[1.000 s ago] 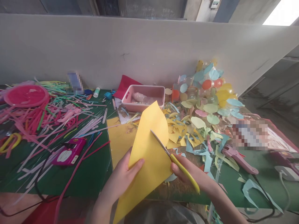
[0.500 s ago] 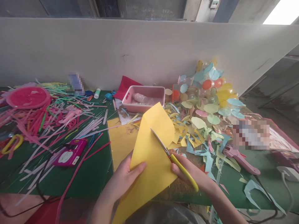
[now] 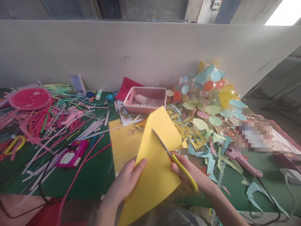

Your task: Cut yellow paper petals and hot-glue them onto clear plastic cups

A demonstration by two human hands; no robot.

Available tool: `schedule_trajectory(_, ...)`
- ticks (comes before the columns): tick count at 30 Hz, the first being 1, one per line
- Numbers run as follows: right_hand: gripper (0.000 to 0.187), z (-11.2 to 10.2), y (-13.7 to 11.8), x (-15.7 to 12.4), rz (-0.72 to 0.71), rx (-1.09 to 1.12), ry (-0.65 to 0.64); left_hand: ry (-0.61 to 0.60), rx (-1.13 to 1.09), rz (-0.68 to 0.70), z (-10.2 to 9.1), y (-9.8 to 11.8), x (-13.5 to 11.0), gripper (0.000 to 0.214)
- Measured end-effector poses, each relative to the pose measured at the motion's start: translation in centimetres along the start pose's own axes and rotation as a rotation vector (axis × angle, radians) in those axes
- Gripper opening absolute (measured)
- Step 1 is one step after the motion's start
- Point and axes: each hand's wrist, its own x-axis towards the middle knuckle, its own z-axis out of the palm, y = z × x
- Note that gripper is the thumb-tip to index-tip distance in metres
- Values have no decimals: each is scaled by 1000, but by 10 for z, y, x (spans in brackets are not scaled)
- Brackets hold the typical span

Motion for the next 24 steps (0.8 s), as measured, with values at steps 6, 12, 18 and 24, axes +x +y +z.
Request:
schedule_trajectory(6,64,-2,4,-1,-19,-16,-17,-44,-48,-40,3,-2,2,58)
schedule_trajectory(12,61,1,3,5,-13,11,13,-68,-93,-85,3,-4,2,56)
schedule_trajectory(18,66,-7,0,1,-55,-18,-40,-116,-109,-151,3,-13,10,60)
schedule_trajectory(24,64,-4,0,14,34,-58,55,-83,-113,-123,4,-19,19,60)
